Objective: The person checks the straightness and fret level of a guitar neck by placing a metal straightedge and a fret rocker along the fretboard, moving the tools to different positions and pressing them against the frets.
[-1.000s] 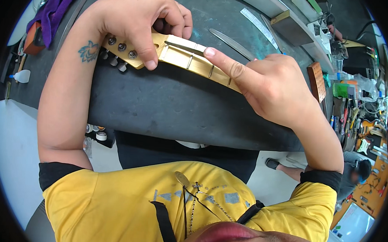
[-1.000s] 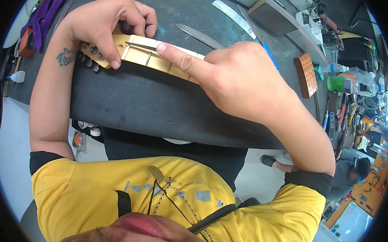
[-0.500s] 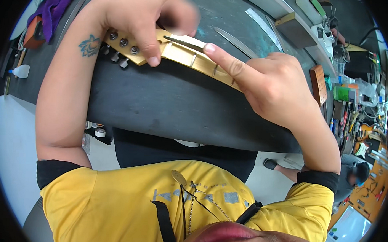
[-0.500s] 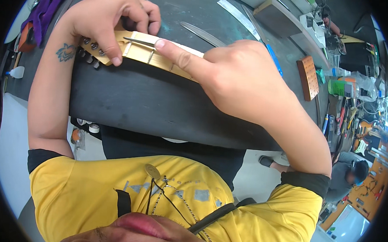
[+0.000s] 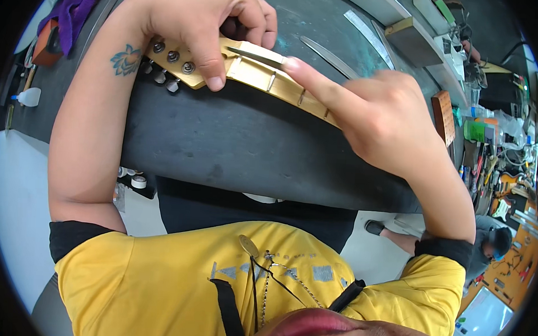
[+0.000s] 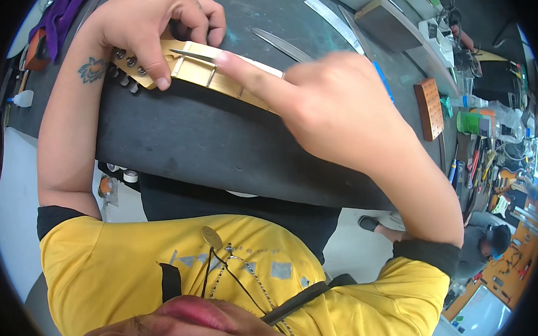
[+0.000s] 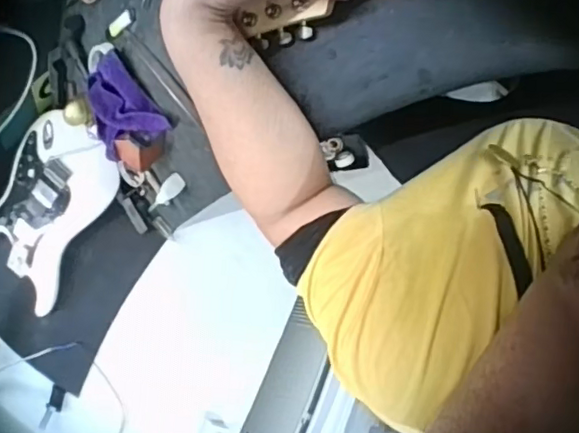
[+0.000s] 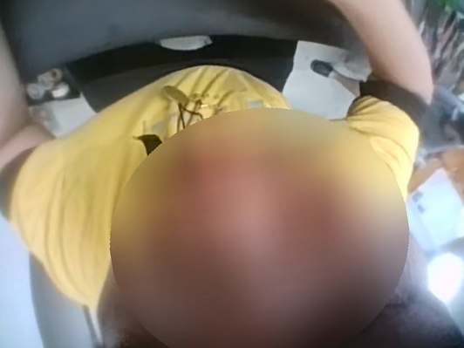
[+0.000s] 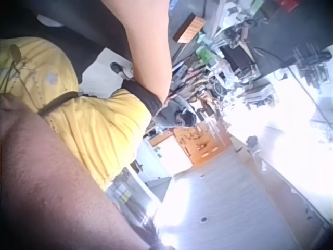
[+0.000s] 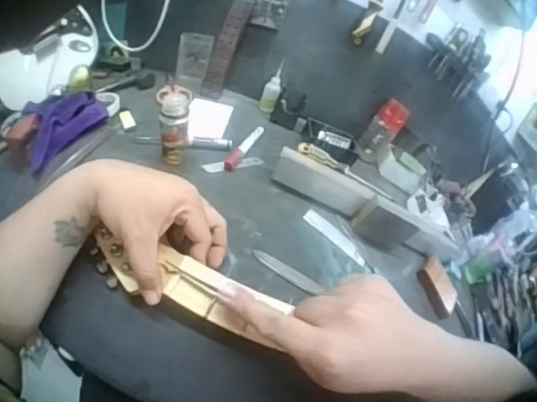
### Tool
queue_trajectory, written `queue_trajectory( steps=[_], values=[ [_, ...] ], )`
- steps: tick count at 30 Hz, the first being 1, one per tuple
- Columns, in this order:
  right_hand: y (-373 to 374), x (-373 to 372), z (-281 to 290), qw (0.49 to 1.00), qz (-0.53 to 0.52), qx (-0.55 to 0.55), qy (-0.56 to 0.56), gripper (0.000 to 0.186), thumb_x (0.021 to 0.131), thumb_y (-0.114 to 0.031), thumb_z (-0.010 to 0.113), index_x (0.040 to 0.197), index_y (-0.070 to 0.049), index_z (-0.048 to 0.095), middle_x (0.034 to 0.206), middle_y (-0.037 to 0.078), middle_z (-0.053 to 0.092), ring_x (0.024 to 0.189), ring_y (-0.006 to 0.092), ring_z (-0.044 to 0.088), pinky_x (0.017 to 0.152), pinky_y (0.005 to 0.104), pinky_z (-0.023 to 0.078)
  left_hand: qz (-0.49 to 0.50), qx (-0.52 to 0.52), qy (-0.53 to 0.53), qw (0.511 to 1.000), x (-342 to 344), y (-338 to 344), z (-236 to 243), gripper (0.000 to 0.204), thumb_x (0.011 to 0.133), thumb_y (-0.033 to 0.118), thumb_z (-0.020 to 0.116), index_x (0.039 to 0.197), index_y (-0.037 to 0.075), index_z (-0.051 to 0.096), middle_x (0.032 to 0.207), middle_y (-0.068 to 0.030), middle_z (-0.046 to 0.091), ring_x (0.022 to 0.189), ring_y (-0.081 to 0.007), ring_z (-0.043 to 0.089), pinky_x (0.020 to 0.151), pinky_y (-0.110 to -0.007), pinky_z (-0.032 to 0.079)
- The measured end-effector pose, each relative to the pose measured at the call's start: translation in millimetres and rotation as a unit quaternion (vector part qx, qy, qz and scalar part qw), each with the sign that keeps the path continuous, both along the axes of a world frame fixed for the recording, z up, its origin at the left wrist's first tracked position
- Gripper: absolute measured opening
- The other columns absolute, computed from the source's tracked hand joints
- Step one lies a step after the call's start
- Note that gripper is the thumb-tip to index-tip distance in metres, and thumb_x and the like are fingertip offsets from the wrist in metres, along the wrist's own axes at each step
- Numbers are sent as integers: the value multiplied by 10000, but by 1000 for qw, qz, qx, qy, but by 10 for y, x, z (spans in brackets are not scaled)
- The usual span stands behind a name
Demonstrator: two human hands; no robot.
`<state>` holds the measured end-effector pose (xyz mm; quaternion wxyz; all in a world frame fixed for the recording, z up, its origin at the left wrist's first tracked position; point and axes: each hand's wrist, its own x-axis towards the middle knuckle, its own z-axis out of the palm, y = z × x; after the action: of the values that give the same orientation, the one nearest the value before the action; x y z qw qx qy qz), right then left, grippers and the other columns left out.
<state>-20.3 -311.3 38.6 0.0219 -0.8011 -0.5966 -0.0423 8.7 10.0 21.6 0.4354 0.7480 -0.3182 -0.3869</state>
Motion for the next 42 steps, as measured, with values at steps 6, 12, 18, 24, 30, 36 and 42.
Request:
queue_trajectory(
  steps=[6, 12, 18, 24, 30, 36, 42],
  values=[
    [-29, -41, -21, 1000, -2, 3, 0, 825, 809, -95, 772, 1611, -229, 634, 621, 11, 562, 510, 254, 544, 547, 397, 451, -6, -14, -67, 998, -7, 36, -34, 394, 692, 70, 1013, 1007, -28, 797, 1277, -88, 692, 1057, -172, 691, 877, -295, 552],
    [139, -11, -36, 999, 7, 19, -25, 819, 807, -89, 763, 1602, -241, 642, 612, 14, 561, 515, 246, 565, 536, 403, 456, 10, 7, -1, 1000, 15, 46, -41, 377, 700, 66, 1008, 1000, -23, 797, 1272, -81, 679, 1053, -169, 694, 881, -287, 558],
    [79, -16, -55, 1000, -10, 0, -13, 803, 817, -91, 756, 1598, -242, 645, 612, 13, 562, 512, 247, 564, 530, 404, 457, -8, 16, -35, 999, 60, 27, -123, 406, 693, 77, 1018, 1028, -20, 810, 1267, -77, 689, 1056, -169, 693, 887, -286, 552],
    [12, -59, -62, 1000, -2, 6, -24, 782, 838, -100, 754, 1599, -242, 643, 612, 11, 562, 505, 242, 563, 526, 398, 454, -1, -9, -22, 1000, 31, 38, -79, 394, 696, 80, 1014, 1017, -26, 811, 1268, -94, 696, 1071, -185, 703, 901, -288, 555],
    [118, -16, -96, 998, 7, 25, -52, 757, 853, -123, 757, 1592, -249, 654, 607, 1, 555, 495, 239, 548, 521, 395, 448, -6, -5, -92, 996, -78, 12, -24, 382, 703, 50, 1009, 1021, -26, 812, 1263, -91, 694, 1059, -174, 703, 887, -286, 564],
    [77, -4, -89, 999, 1, 10, -51, 758, 850, -132, 756, 1590, -261, 658, 606, -3, 551, 504, 237, 559, 512, 399, 445, 7, -2, -44, 999, -6, 4, -1, 377, 710, 50, 1011, 1024, -24, 816, 1275, -94, 688, 1075, -178, 699, 903, -283, 561],
    [-50, -35, -72, 999, 0, 4, -47, 785, 832, -133, 759, 1598, -265, 652, 604, -1, 549, 506, 237, 564, 512, 403, 447, 17, -12, -27, 999, -68, -8, -12, 390, 709, 40, 1015, 1035, -29, 814, 1283, -92, 683, 1080, -173, 695, 900, -277, 561]
  ],
)
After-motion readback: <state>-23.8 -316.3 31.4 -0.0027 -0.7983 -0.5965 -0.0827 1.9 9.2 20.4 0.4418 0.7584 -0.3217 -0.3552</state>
